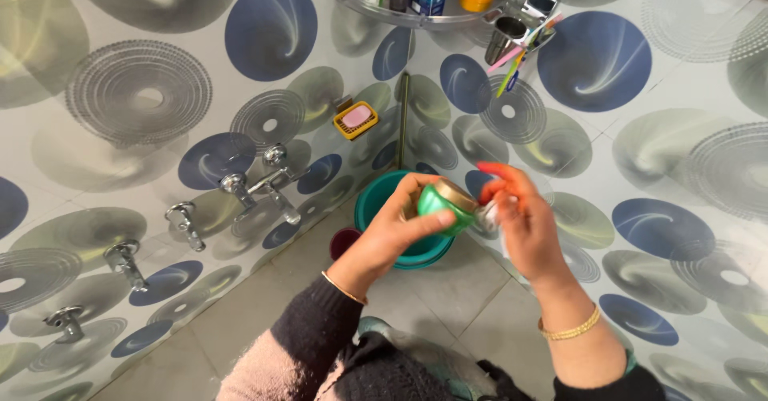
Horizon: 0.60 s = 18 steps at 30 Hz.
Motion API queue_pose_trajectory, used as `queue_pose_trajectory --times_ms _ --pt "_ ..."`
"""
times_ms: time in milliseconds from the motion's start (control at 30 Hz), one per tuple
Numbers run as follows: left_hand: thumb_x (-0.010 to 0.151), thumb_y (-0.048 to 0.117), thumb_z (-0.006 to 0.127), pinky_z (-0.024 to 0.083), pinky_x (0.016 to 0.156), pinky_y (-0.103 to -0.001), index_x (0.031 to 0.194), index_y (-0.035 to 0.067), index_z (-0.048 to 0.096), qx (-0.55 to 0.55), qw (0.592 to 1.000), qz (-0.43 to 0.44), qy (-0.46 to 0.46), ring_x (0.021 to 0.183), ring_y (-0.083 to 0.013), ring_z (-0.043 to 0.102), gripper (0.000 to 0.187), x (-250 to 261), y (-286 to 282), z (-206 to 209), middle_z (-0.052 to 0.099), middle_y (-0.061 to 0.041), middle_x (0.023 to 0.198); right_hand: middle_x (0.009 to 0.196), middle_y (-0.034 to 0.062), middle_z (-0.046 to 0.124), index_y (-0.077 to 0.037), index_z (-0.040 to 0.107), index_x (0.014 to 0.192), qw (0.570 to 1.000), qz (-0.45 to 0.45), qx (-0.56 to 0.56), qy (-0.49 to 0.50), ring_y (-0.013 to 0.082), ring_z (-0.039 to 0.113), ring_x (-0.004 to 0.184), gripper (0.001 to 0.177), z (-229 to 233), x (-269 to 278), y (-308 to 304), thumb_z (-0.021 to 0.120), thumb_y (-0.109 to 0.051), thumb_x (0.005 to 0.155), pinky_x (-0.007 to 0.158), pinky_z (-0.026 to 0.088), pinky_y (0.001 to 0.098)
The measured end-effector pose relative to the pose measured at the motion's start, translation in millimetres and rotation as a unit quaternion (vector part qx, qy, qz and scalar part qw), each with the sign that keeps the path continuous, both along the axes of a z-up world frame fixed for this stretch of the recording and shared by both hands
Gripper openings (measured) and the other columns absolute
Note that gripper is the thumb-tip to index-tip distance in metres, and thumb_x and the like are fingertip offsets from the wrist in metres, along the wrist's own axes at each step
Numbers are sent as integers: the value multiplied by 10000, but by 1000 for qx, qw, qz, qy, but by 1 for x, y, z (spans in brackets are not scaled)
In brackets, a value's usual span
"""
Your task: The person wipes the exterior of several small bathroom product containers using a white cloth. They handle a blue box, a yellow tub, and a green jar, wiping each one thoroughly before placing them back on the bathroom shelf.
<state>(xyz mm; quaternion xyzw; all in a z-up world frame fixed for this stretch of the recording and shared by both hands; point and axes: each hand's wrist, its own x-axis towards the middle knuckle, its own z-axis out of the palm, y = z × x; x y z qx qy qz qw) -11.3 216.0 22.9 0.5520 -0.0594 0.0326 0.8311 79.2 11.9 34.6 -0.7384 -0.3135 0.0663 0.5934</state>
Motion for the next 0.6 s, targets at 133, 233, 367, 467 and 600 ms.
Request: queue_pose_trajectory --times_ms 133,233,367,467,600 --pt "1014 396 547 432 1070 -302 1384 108 468 -85 992 -84 47 1249 -125 539 475 -11 13 -3 569 -40 1304 1175 116 653 -91 523 1456 959 102 -111 -240 213 684 772 708 19 -15 15 382 -630 1020 686 544 333" --pt "1051 392 479 462 1029 -315 1304 109 485 -73 993 -58 77 1192 -142 565 380 -11 17 -8 579 -47 1237 1160 115 663 -84 503 1428 941 116 -131 -291 249 679 748 741 25 -17 27 364 -677 1006 660 540 361" --pt "1101 399 467 491 806 -369 1267 71 524 -57 994 -49 80 975 -204 582 371 -12 16 -11 577 -105 1105 1063 109 666 -64 479 1367 926 126 -115 -335 281 675 777 723 14 -18 31 434 -677 986 687 539 381" --pt "1085 399 481 498 763 -358 1253 64 519 73 992 98 18 914 -202 600 377 -15 2 -7 589 -108 1060 934 111 670 -39 450 1354 959 75 -106 -250 279 690 768 728 -1 -25 34 498 -657 973 693 546 372" --pt "1130 398 509 520 827 -306 1284 64 506 226 923 268 -159 960 -157 607 367 -30 -14 -4 599 -79 1087 977 128 692 -28 447 1356 987 15 -30 -157 273 709 863 641 -16 -39 44 518 -590 1058 777 553 352"
